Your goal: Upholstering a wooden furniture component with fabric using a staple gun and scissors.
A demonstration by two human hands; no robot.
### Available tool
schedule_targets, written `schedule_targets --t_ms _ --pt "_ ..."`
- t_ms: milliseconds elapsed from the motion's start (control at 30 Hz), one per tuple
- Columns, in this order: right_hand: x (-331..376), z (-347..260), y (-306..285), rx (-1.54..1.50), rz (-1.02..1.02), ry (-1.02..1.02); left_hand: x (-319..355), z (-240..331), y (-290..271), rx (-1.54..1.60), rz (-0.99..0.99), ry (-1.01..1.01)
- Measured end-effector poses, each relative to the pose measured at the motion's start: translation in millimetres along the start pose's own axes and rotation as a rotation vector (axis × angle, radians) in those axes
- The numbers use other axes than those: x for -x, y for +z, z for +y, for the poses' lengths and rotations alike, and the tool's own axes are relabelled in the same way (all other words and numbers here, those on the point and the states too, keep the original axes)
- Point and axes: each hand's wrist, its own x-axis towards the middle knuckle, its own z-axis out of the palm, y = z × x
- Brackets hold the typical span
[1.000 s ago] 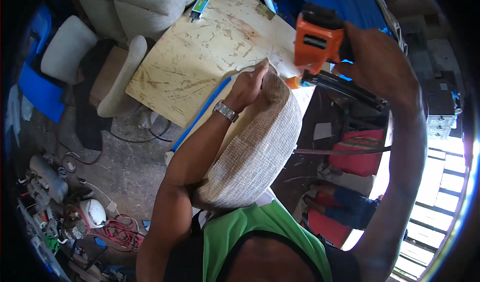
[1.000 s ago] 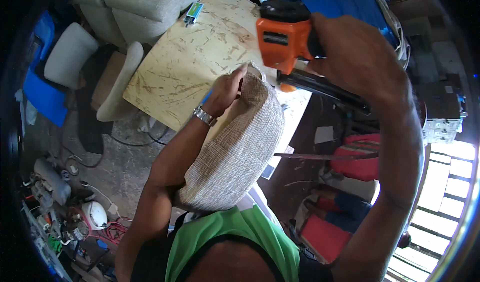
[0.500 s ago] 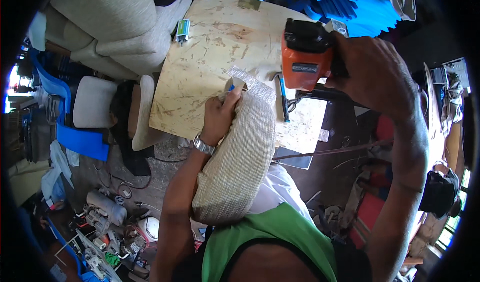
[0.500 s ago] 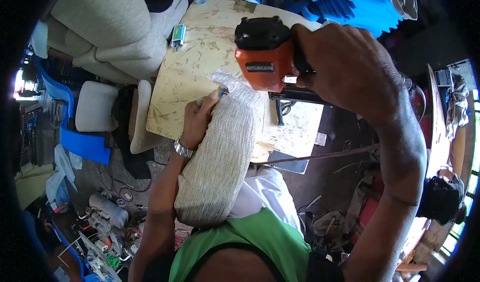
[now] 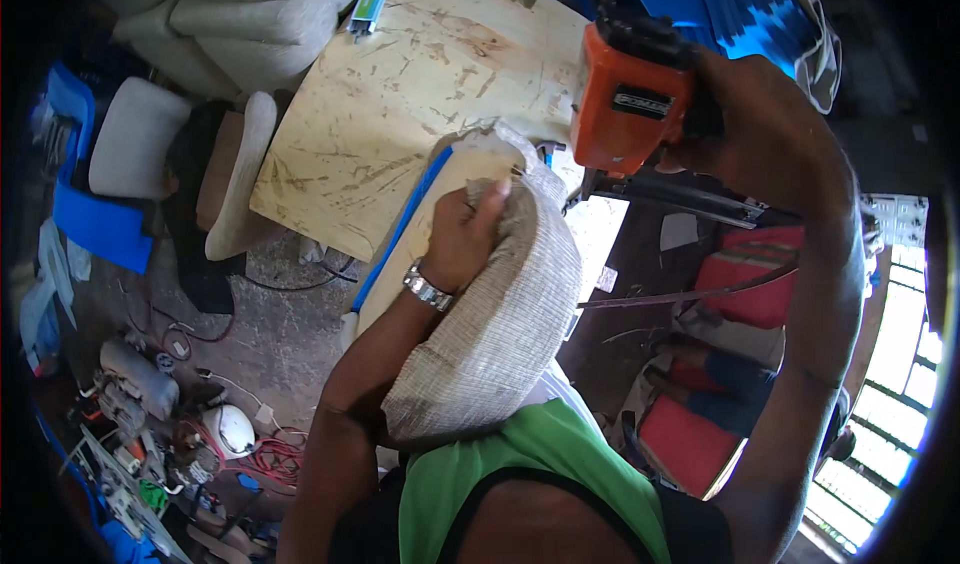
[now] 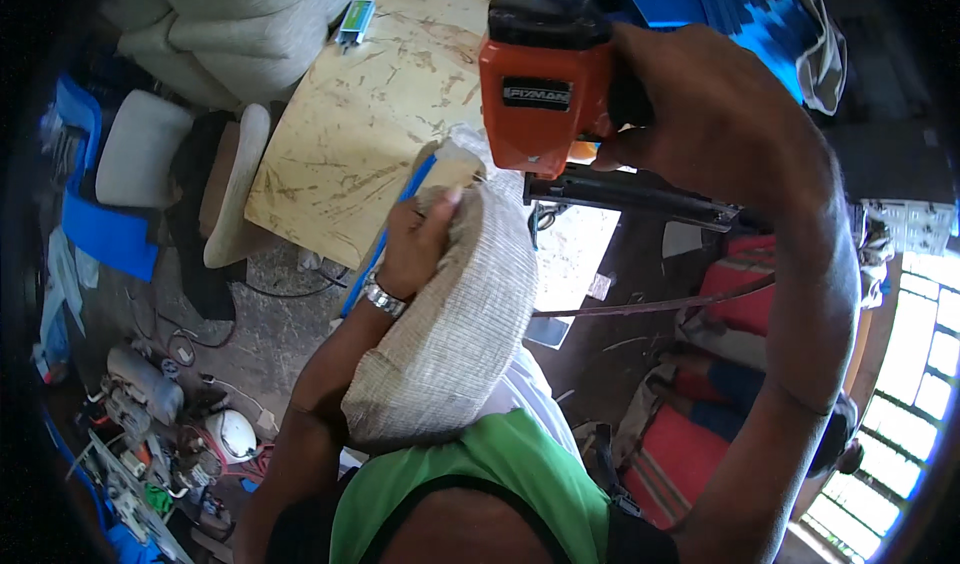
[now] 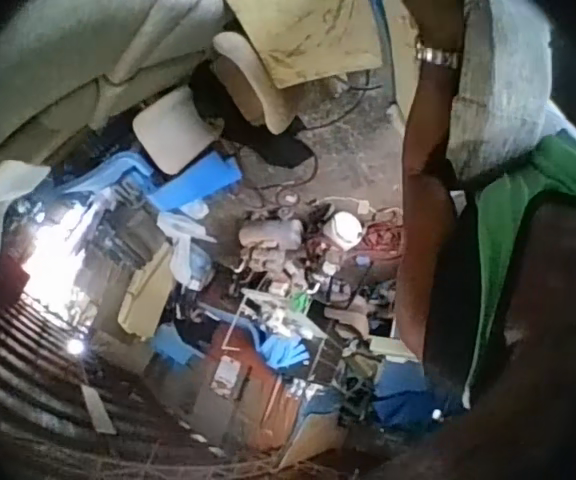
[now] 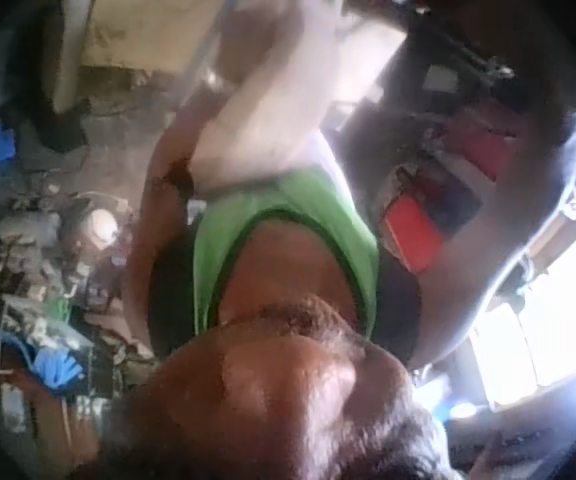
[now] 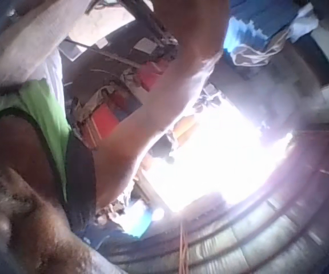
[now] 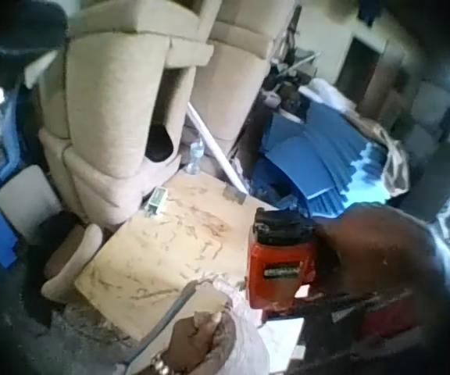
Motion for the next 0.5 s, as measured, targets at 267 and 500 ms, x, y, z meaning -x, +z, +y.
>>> schedule_targets --t_ms 267,500 --pt "-68.3 -58.8 14.9 0.035 -0.265 -0.095 0.0 -13.3 -21.6 -0.131 0.019 -0.003" --pt "-85.5 -88.9 23.8 0.237 -0.259 -0.144 3.0 -19.6 -33.1 -0.144 -0.047 0.013"
